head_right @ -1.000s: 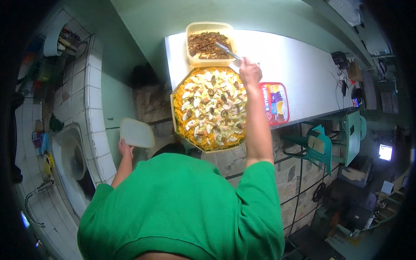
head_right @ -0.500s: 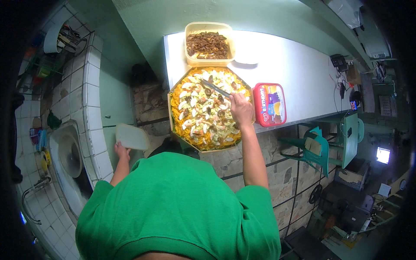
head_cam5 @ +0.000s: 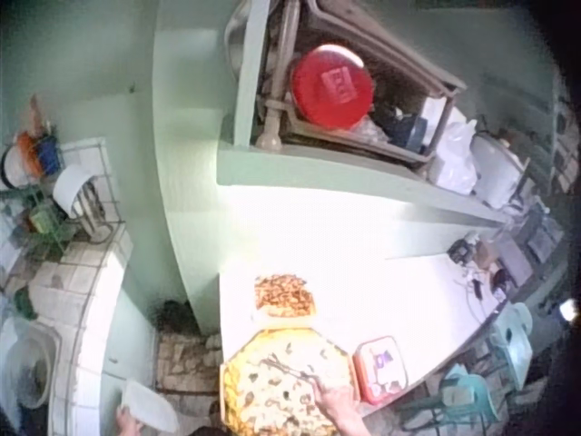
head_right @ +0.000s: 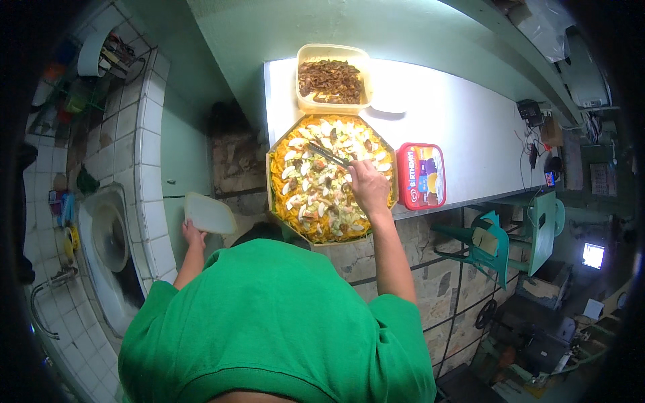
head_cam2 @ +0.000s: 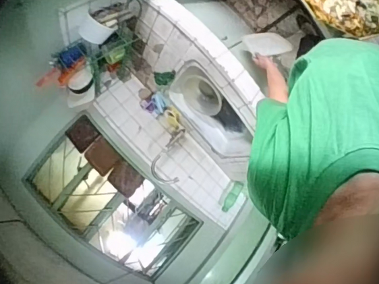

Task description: The person uses tongs to transfer cooked meat from a plastic container onto a pizza base that already has cheese and other toppings. The person repeatedly scoops meat and places it across the pizza surface, then closes the container lid.

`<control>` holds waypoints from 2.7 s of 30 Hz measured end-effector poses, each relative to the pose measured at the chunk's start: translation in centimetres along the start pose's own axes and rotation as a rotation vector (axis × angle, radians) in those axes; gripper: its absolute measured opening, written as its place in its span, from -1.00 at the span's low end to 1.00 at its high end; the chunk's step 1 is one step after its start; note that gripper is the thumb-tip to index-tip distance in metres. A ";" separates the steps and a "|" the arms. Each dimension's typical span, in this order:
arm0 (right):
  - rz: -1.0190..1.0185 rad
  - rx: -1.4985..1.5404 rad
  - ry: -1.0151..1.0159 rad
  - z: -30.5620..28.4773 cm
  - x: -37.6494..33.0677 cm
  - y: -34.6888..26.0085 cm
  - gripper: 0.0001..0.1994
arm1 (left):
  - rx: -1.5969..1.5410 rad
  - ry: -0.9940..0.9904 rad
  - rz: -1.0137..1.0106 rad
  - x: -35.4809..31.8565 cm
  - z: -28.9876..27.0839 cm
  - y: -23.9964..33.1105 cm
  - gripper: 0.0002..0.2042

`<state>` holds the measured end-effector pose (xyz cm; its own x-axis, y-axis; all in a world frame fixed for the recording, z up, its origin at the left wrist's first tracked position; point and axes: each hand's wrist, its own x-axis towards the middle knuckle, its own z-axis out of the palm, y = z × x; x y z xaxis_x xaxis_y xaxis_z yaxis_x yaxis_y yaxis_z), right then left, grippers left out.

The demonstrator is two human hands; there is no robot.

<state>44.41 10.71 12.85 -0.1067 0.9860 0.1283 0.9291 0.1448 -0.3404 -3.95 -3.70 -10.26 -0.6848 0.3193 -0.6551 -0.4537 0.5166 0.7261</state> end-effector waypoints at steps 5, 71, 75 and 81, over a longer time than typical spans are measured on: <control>-0.004 0.074 0.056 0.9 0.6 0.2 -0.83 | -0.018 -0.009 -0.003 0.4 0.1 0.3 -0.53; 0.053 0.360 0.096 -4.6 -6.6 2.2 -0.88 | 0.036 0.050 -0.002 -0.5 -1.0 -0.1 -0.55; 0.086 0.307 0.063 -3.9 -11.6 2.9 -0.88 | 0.072 0.066 0.013 -1.8 -1.5 -1.0 -0.58; 0.074 0.235 0.057 -4.5 -14.4 3.4 -0.88 | 0.170 0.056 0.060 -3.1 -1.9 -1.9 -0.60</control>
<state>50.72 -3.33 14.03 -0.0149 0.9894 0.1446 0.8251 0.0938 -0.5572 -2.00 -7.16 -9.22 -0.7405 0.3110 -0.5957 -0.3117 0.6263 0.7145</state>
